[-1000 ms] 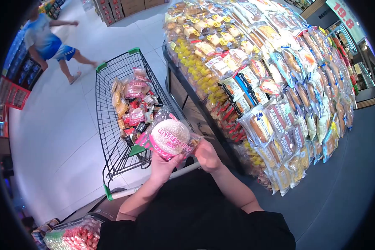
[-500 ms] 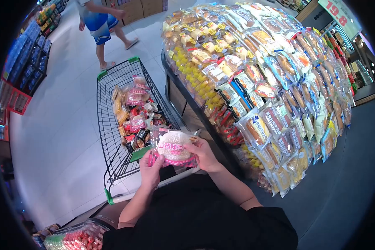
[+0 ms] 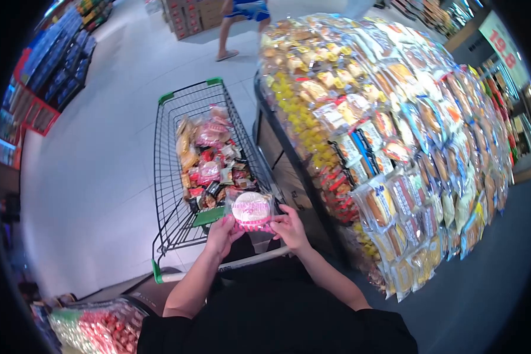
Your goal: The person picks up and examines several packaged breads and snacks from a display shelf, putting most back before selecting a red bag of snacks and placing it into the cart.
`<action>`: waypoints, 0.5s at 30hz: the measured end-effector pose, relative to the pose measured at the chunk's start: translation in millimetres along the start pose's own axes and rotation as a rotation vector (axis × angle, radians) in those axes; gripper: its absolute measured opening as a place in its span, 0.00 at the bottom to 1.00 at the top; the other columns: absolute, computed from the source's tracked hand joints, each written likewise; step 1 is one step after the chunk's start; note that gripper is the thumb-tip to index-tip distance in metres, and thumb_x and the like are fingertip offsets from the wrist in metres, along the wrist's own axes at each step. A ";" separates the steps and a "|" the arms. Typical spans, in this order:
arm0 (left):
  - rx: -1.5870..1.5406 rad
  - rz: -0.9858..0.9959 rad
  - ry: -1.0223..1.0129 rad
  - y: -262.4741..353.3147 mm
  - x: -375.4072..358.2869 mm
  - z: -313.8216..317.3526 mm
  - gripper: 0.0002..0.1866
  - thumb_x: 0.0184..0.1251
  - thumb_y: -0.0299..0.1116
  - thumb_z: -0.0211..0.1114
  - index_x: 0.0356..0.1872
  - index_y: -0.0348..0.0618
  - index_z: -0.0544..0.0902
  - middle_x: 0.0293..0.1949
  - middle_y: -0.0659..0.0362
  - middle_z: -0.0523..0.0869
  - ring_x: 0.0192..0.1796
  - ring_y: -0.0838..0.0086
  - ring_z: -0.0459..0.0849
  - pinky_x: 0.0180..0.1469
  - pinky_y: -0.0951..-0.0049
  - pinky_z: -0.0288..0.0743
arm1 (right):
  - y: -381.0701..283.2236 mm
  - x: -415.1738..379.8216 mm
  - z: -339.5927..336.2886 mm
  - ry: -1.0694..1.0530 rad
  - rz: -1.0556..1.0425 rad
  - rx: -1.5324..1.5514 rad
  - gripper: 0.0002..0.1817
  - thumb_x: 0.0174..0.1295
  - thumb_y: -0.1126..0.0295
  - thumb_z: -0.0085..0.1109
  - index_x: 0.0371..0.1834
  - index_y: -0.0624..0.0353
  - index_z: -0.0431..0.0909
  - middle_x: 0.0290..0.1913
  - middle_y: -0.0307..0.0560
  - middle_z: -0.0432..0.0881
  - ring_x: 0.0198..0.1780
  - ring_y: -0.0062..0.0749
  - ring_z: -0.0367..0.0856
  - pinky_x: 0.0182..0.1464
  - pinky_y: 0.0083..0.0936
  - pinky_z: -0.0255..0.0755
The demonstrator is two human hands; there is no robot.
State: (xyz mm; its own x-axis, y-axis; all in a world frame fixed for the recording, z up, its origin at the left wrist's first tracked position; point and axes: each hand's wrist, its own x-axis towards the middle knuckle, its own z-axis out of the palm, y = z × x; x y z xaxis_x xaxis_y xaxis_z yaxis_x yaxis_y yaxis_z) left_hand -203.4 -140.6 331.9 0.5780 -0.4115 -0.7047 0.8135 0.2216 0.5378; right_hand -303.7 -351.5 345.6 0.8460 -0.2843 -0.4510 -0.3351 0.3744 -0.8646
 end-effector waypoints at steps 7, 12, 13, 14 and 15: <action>-0.176 -0.070 0.314 14.3 104.6 -125.5 0.14 0.82 0.34 0.46 0.57 0.36 0.73 0.52 0.51 0.81 0.52 0.64 0.84 0.49 0.68 0.87 | 37.4 0.6 -11.9 -0.195 -0.508 -1.047 0.17 0.63 0.63 0.62 0.52 0.58 0.78 0.43 0.47 0.85 0.41 0.41 0.86 0.37 0.38 0.80; -0.205 -0.091 0.472 39.2 188.5 -196.0 0.13 0.79 0.30 0.47 0.57 0.36 0.73 0.50 0.51 0.82 0.47 0.63 0.86 0.48 0.67 0.88 | 23.8 1.5 9.2 -0.236 -0.077 -1.409 0.18 0.66 0.55 0.54 0.26 0.56 0.81 0.28 0.47 0.85 0.31 0.48 0.85 0.36 0.44 0.78; -0.184 -0.052 0.486 45.2 208.0 -206.4 0.13 0.79 0.29 0.48 0.56 0.35 0.74 0.48 0.51 0.82 0.45 0.64 0.86 0.48 0.66 0.88 | 24.2 1.6 10.6 -0.212 -0.159 -1.457 0.15 0.63 0.58 0.58 0.23 0.55 0.80 0.23 0.47 0.83 0.26 0.46 0.84 0.33 0.42 0.78; -0.183 -0.059 0.489 52.4 230.0 -214.6 0.13 0.79 0.29 0.48 0.56 0.35 0.74 0.48 0.51 0.82 0.45 0.64 0.86 0.48 0.66 0.88 | 25.2 -0.5 10.3 -0.214 -0.151 -1.456 0.15 0.63 0.58 0.58 0.23 0.55 0.80 0.23 0.47 0.83 0.26 0.46 0.84 0.33 0.42 0.78; -0.221 -0.010 0.502 61.2 252.7 -221.8 0.12 0.78 0.27 0.49 0.56 0.35 0.74 0.47 0.51 0.82 0.44 0.64 0.86 0.46 0.66 0.88 | 26.4 -3.3 9.0 -0.159 -0.224 -1.459 0.15 0.61 0.60 0.59 0.19 0.54 0.79 0.22 0.46 0.82 0.25 0.44 0.83 0.30 0.41 0.77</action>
State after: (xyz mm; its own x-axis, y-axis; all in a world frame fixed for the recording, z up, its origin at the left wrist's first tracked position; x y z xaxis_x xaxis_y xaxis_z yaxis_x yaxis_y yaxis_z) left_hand 6.9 -35.0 84.1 0.4861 0.0457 -0.8727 0.7824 0.4222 0.4578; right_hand -311.6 -332.8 326.2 0.9380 -0.0818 -0.3370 -0.2237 -0.8852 -0.4079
